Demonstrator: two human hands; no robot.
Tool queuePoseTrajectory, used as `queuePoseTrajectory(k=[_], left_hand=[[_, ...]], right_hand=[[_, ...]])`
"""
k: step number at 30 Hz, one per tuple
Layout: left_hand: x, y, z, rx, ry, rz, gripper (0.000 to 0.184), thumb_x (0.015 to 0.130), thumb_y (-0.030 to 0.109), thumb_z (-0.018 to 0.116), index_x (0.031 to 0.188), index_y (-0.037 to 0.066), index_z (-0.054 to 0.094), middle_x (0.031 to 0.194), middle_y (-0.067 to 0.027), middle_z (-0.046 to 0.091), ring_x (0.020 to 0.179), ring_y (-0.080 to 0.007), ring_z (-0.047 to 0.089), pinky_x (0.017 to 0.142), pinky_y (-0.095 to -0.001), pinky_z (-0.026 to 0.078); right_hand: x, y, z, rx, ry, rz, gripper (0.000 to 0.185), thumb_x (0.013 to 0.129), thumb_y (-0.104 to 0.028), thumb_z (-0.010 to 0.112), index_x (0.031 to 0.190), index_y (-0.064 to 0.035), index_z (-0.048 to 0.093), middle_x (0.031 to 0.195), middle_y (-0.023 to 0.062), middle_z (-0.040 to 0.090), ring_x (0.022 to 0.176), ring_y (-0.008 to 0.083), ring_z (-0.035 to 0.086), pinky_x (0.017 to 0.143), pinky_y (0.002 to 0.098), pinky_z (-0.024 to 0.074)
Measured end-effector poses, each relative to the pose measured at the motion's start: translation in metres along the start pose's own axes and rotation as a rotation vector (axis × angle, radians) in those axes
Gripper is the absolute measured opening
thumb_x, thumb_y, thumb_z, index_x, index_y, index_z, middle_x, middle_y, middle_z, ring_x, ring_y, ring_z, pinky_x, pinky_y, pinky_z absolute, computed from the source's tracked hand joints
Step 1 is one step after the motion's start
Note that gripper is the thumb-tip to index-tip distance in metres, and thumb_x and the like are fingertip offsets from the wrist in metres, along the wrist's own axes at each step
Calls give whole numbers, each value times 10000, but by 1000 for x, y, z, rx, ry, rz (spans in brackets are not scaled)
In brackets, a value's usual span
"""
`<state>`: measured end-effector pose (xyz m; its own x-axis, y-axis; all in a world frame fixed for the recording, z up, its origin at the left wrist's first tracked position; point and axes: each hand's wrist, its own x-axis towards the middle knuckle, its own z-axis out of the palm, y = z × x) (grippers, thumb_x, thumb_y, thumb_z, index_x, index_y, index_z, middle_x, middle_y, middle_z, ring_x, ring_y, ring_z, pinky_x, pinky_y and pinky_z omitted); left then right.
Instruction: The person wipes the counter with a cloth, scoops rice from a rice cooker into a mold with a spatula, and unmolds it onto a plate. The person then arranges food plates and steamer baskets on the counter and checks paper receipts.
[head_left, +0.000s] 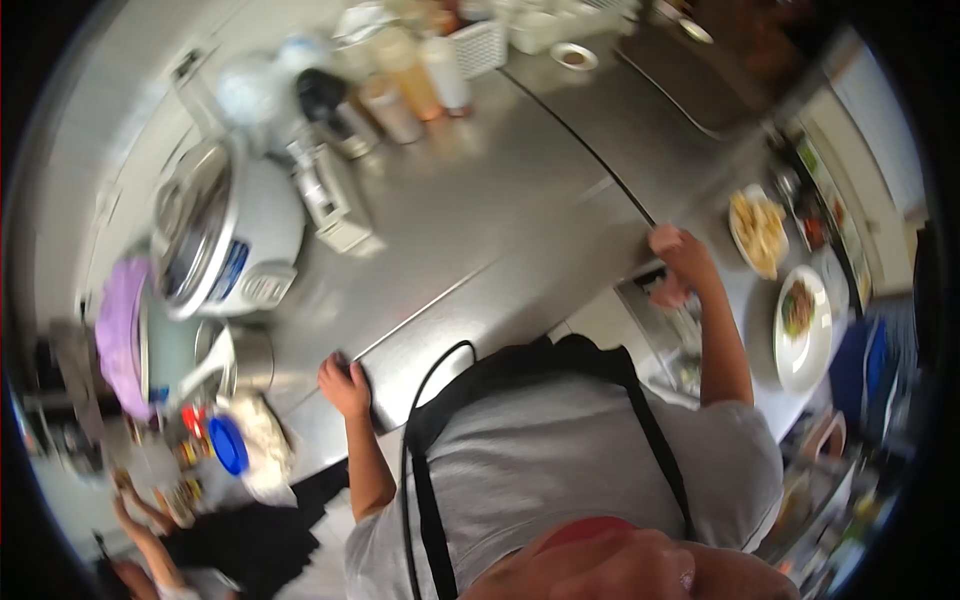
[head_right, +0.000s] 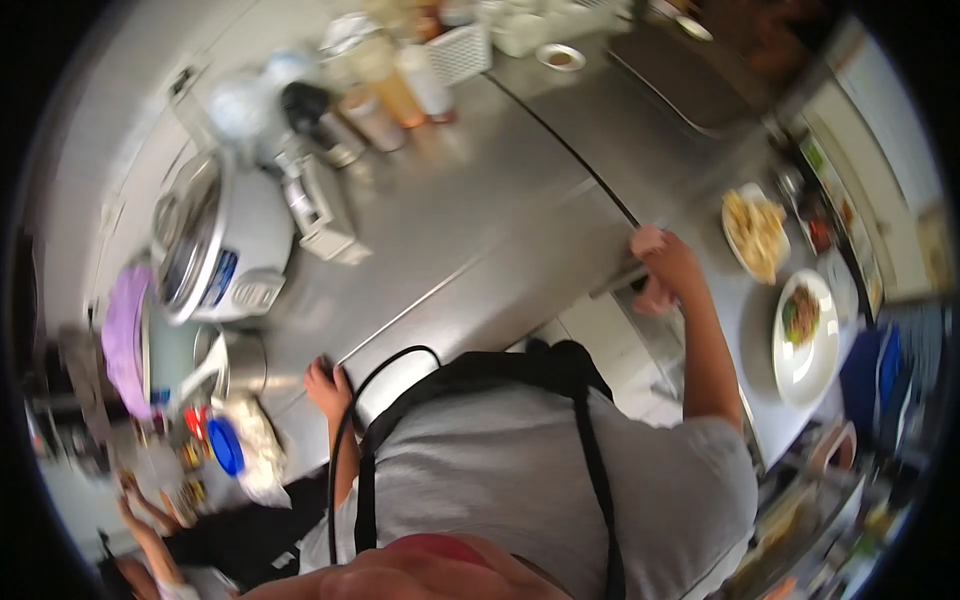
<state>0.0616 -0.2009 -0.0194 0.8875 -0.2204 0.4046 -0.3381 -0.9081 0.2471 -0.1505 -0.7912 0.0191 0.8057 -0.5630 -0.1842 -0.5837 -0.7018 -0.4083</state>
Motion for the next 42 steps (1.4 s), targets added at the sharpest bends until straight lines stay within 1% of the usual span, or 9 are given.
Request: queuePoseTrajectory(k=[3, 9, 12, 15, 18, 23, 28, 36, 42], left_hand=[[1, 7, -6, 17, 1, -58, 423, 694, 210, 570, 1065, 31, 471, 1040, -181, 481, 985, -345, 430, 852, -420, 333], [0, 14, -10, 25, 36, -171, 434, 693, 252, 578, 1069, 64, 473, 1050, -137, 471, 978, -306, 428, 824, -402, 339], [-2, 11, -10, 11, 64, -233, 425, 701, 252, 577, 1058, 43, 478, 1054, -152, 469, 983, -317, 423, 837, -403, 336], [-3, 11, -12, 3, 96, -221, 412, 691, 269, 578, 1031, 56, 485, 1022, -139, 476, 969, -308, 427, 821, -401, 341], [-3, 8, -10, 2, 125, -218, 395, 691, 289, 576, 1008, 70, 492, 995, -122, 476, 955, -298, 427, 802, -399, 346], [-4, 8, -16, -48, 69, -247, 412, 690, 312, 574, 1021, 79, 494, 1015, -113, 465, 971, -292, 412, 797, -398, 345], [-4, -7, -19, -287, 103, -186, 429, 673, 301, 590, 1030, 85, 492, 981, -115, 479, 959, -310, 416, 803, -406, 337], [8, -106, -108, -1232, -360, -290, 254, 819, 133, 515, 1055, 42, 483, 951, -29, 505, 875, -96, 459, 778, -246, 391], [17, -225, -216, -1119, 90, -249, 218, 823, 77, 492, 1036, 29, 485, 931, -23, 520, 863, -92, 482, 781, -231, 393]], right_hand=[[8, -67, -34, 259, 169, 138, 490, 706, -221, 562, 1152, -58, 438, 1073, 179, 525, 1015, 301, 496, 814, 340, 416], [97, -154, 23, 595, 125, -496, 644, 676, -132, 611, 1245, -29, 328, 1107, 190, 477, 1028, 310, 478, 860, 341, 382], [118, -213, 90, 367, 59, -782, 661, 732, -196, 572, 1293, -54, 251, 1266, 191, 329, 1160, 324, 339, 939, 430, 287], [77, -285, 122, -240, -102, -518, 664, 762, -383, 520, 1314, -148, 237, 1343, 205, 180, 1216, 424, 178, 943, 566, 179], [98, -309, 149, -195, -67, -576, 674, 754, -511, 457, 1316, -205, 241, 1368, 203, 116, 1224, 473, 76, 926, 630, 71], [132, -366, 125, -392, -316, -489, 649, 739, -451, 517, 1288, -178, 303, 1349, 188, 184, 1234, 404, 163, 971, 536, 158], [114, -466, 99, 435, -63, -941, 461, 763, -237, 577, 1153, -27, 448, 1090, 178, 494, 976, 250, 508, 821, 311, 398], [-24, -635, 107, 580, -398, -1052, 397, 775, -190, 571, 1132, -42, 479, 951, 77, 534, 750, 101, 517, 701, 240, 424], [-77, -741, 156, 426, -549, -1176, 380, 775, -227, 570, 1098, -39, 506, 904, 71, 556, 746, 122, 520, 703, 252, 424]])
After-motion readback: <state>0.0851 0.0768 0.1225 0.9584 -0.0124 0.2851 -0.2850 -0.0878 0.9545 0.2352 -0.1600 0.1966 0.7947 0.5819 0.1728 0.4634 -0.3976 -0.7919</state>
